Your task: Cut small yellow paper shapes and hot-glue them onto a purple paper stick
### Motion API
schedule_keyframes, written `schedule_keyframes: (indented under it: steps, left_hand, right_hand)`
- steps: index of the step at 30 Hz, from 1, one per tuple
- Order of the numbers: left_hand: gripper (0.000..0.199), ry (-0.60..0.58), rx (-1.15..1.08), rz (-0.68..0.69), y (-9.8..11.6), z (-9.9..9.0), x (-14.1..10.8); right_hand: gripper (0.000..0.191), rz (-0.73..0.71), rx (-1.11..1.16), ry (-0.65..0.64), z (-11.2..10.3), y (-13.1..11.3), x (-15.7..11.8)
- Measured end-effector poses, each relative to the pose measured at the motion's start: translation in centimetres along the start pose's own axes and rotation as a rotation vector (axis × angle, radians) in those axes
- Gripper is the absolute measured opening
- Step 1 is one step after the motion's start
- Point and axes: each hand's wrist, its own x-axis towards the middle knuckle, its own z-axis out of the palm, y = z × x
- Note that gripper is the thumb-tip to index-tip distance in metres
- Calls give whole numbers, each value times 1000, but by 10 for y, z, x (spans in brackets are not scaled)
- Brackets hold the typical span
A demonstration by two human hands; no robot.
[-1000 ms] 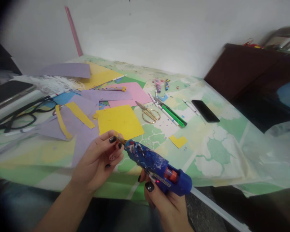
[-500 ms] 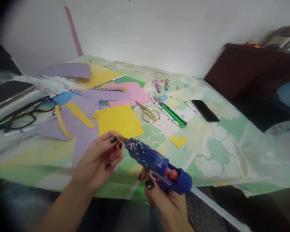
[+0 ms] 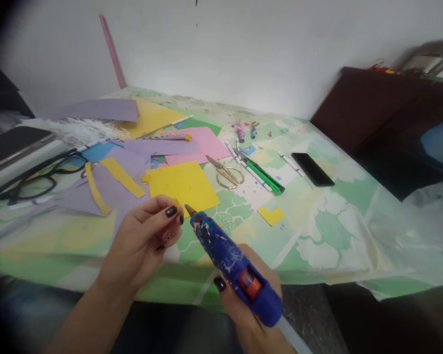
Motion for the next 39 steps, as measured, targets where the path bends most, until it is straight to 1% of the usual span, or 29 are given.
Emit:
schedule_keyframes:
  steps: [2, 4, 5, 6, 8, 10, 12, 13, 15, 17, 19, 21, 22, 23, 25, 26, 27, 28, 29, 31, 32, 34, 35, 36, 37, 38, 39]
  left_hand:
    - [8, 18, 117, 62, 3, -2, 1]
    - [6, 43, 235, 141, 6, -4, 2]
    - [6, 58, 288, 181, 7, -5, 3]
    - [5, 71, 333, 217, 8, -6, 3]
    - [6, 96, 394, 264, 11, -8, 4]
    - [6, 111, 431, 281, 13, -8, 5]
    - [5, 123, 466, 283, 13, -8, 6]
    - [4, 128, 489, 285, 13, -8, 6]
    - [3, 139, 541, 297, 13, -7, 7]
    - [2, 153, 583, 320, 12, -7, 8]
    - [3, 163, 602, 335, 12, -8, 7]
    - [3, 166, 586, 335, 13, -9, 7]
    - [2, 164, 567, 331, 13, -10, 6]
    - [2, 165, 544, 329, 14, -11, 5]
    - [3, 166, 500, 319, 16, -13, 4]
    - [3, 165, 483, 311, 17, -14, 3]
    - [3, 163, 468, 304, 17, -15, 2]
    - [3, 159, 454, 296, 17, -17, 1]
    - [4, 155, 440, 290, 17, -18, 0]
    - [5, 151, 420, 283, 17, -21, -1]
    - [6, 156, 417, 281, 16, -23, -1]
    - [8, 169, 415, 271, 16, -24, -2]
    - [8, 177, 413, 266, 16, -24, -2]
    - [8, 183, 411, 263, 17, -24, -2]
    - [8, 190, 410, 266, 18, -23, -3]
    - [8, 192, 412, 269, 18, -23, -4]
    - [8, 192, 422, 271, 19, -22, -5]
  right_hand:
    - [13, -71, -140, 24, 0, -1, 0]
    - [7, -124, -201, 10, -1, -1, 0]
    - [7, -151, -228, 0, -3, -1, 1]
    - [12, -177, -272, -3, -6, -1, 3]
    - [18, -248, -414, -34, -12, 0, 7]
    - [19, -347, -580, -91, -18, 0, 11]
    - [23, -443, -680, -125, -22, 1, 14]
    - [26, -485, -711, -110, -23, 1, 14]
    - [30, -514, -766, -8, -24, -1, 13]
    - [28, -466, -831, 128, -26, -2, 14]
    - [30, -399, -926, 246, -35, -3, 19]
    - [38, -375, -1066, 294, -52, 1, 29]
    - [42, -386, -1144, 289, -63, 5, 36]
    - [45, -385, -1221, 241, -76, 11, 42]
    - [46, -366, -1299, 157, -105, 27, 55]
    - [45, -326, -1334, 131, -120, 36, 60]
    - [43, -277, -1359, 111, -134, 45, 64]
    - [42, -238, -1379, 127, -147, 53, 67]
    - [41, -211, -1402, 112, -158, 60, 69]
    - [40, -190, -1440, 108, -173, 67, 73]
    - [39, -181, -1466, 125, -176, 66, 74]
    - [39, -175, -1513, 183, -172, 56, 77]
    - [37, -185, -1517, 218, -165, 47, 79]
    - [35, -211, -1501, 208, -153, 37, 81]
    - [31, -264, -1406, 176, -137, 26, 84]
    - [27, -317, -1268, 99, -119, 15, 87]
    - [23, -360, -1102, -12, -100, 5, 91]
